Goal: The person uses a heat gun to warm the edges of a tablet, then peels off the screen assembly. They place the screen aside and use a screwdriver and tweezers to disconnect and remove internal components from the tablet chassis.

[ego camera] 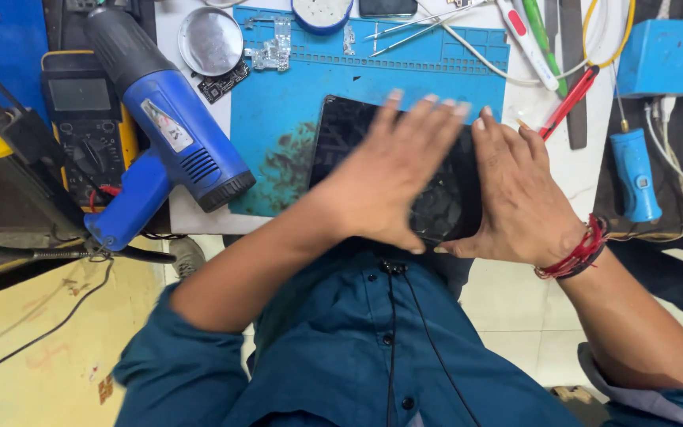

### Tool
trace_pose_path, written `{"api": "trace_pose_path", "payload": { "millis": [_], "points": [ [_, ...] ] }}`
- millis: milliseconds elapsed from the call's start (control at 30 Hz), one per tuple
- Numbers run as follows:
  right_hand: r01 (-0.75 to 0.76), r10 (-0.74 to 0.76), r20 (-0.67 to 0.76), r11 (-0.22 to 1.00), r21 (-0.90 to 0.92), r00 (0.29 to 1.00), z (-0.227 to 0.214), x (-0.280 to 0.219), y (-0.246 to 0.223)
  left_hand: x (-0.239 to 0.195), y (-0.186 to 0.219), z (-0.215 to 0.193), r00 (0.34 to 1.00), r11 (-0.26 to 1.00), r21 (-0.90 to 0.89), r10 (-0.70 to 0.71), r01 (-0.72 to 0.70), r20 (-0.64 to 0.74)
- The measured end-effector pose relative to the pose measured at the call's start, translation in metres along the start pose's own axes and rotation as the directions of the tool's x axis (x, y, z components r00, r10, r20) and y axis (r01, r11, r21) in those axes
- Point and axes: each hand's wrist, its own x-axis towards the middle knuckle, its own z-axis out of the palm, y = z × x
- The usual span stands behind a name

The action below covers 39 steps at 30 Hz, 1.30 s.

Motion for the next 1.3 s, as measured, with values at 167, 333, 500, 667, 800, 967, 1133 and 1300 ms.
{"api": "trace_pose_path", "payload": {
  "millis": [167, 333, 500, 667, 800, 967, 1133, 1300],
  "points": [
    [0.016, -0.016, 0.002, 1.0, -0.025, 1.0, -0.003, 0.0, 0.0, -0.074, -0.018, -0.02, 0.966, 0.969, -0.045, -0.246, 0.243, -0.075],
    [0.048, -0.048, -0.003, 0.999, -0.004, 0.999, 0.001, 0.002, 0.006, -0.116, -0.014, 0.006, 0.882, 0.926, -0.098, -0.378, 0.365, -0.283],
    [0.07, -0.07, 0.002, 0.997, 0.031, 0.998, 0.003, 0.005, 0.01, -0.128, -0.014, 0.025, 0.814, 0.874, -0.154, -0.486, 0.461, -0.318],
    [0.087, -0.087, -0.008, 0.995, 0.042, 0.996, 0.001, 0.005, 0.015, -0.127, -0.014, 0.029, 0.79, 0.856, -0.17, -0.517, 0.488, -0.331],
    [0.095, -0.094, -0.02, 0.994, 0.05, 0.995, -0.003, 0.004, 0.015, -0.126, -0.015, 0.028, 0.792, 0.861, -0.174, -0.508, 0.478, -0.337],
    [0.054, -0.054, -0.009, 0.998, 0.04, 0.999, -0.007, 0.004, 0.019, -0.123, -0.009, 0.036, 0.771, 0.863, -0.121, -0.495, 0.491, -0.4],
    [0.073, -0.072, -0.039, 0.997, 0.018, 0.997, -0.008, 0.004, 0.016, -0.117, 0.005, 0.043, 0.779, 0.899, -0.087, -0.416, 0.429, -0.469],
    [0.059, -0.06, -0.033, 0.998, -0.009, 0.998, -0.009, -0.001, 0.016, -0.113, 0.012, 0.047, 0.822, 0.958, -0.052, -0.268, 0.28, -0.502]
  ]
}}
